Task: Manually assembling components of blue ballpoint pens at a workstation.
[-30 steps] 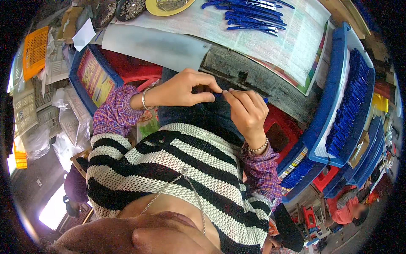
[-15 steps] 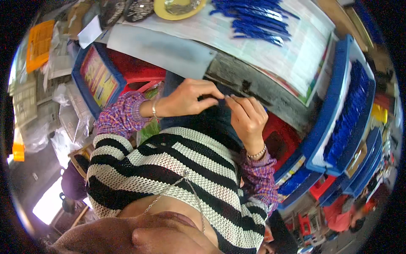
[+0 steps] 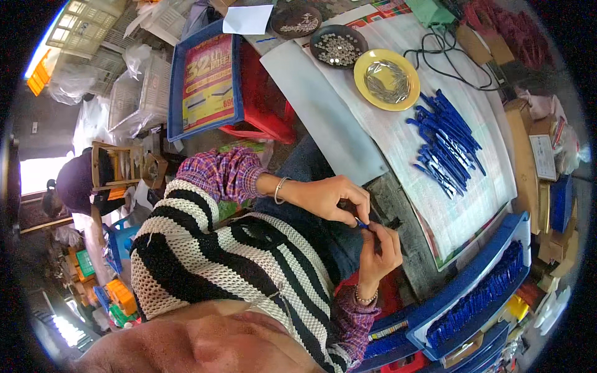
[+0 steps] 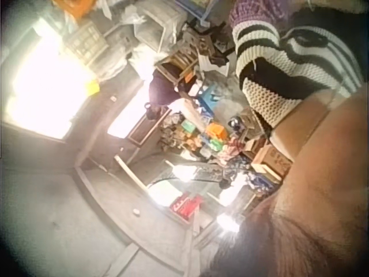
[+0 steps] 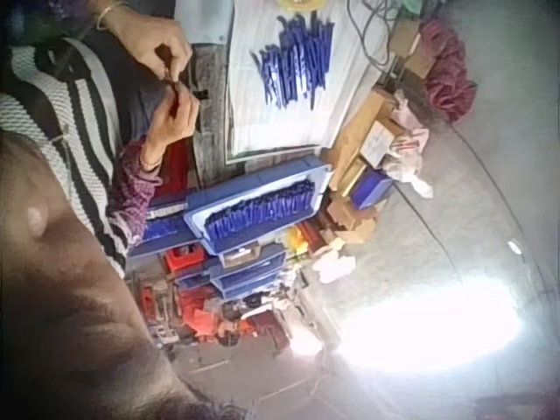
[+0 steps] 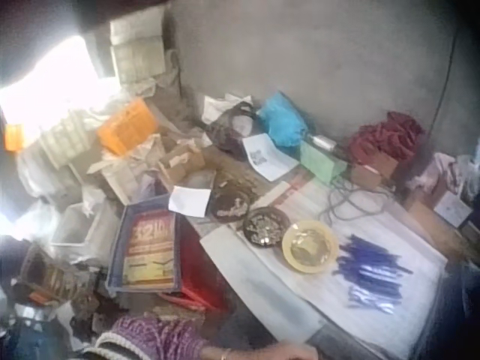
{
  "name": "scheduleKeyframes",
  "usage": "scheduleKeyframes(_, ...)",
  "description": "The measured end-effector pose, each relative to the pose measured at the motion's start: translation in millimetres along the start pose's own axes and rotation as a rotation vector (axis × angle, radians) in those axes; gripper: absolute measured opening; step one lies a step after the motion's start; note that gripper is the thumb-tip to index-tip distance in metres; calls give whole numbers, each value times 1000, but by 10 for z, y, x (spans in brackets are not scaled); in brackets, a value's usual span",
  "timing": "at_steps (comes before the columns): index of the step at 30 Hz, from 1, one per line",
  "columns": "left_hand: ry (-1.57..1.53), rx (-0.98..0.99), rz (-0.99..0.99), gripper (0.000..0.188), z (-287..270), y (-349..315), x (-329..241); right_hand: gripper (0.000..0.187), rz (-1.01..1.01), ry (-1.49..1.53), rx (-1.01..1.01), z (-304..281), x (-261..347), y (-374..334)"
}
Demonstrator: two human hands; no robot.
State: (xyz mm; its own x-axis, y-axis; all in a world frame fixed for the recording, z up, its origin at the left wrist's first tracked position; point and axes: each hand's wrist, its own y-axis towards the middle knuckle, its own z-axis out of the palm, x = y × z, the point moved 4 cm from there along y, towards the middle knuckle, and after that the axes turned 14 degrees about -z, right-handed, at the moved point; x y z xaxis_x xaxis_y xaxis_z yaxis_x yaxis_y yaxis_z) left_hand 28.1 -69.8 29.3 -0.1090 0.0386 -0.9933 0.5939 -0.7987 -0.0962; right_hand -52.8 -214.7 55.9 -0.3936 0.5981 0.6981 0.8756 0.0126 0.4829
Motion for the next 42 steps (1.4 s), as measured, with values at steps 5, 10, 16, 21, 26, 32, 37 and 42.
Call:
scheduleKeyframes(5, -11, -52, 124, 14, -122, -126, -50, 17, 118, 208, 88, 149, -30, 29)
scheduleKeyframes(10, -78, -152, 293, 12, -328, -267, -179, 17, 227, 364, 268, 361, 13, 166)
scheduleKeyframes(16, -589, -276, 82, 10, -814, -484, -48, 19, -59, 81, 394, 528, 304, 830)
scheduleKeyframes(21, -471, -452, -29, 11, -1093, -735, 84, 22, -380, -25, 431, 1031, 291, 1539)
scheduleKeyframes(26, -557, -458, -22, 16, -1194, -820, 169, 26, -497, -166, 510, 1631, 112, 2046)
scheduleKeyframes(32, -580, -437, -70, 13, -1143, -928, 354, 33, -596, -371, 523, 2095, -66, 2164)
scheduleKeyframes(37, -617, -472, -69, 13, -1089, -909, 457, 25, -658, -271, 427, 2065, -76, 2166)
scheduleKeyframes(42, -619, -474, -62, 14, -1098, -842, 423, 14, -513, -222, 429, 2034, -151, 2256)
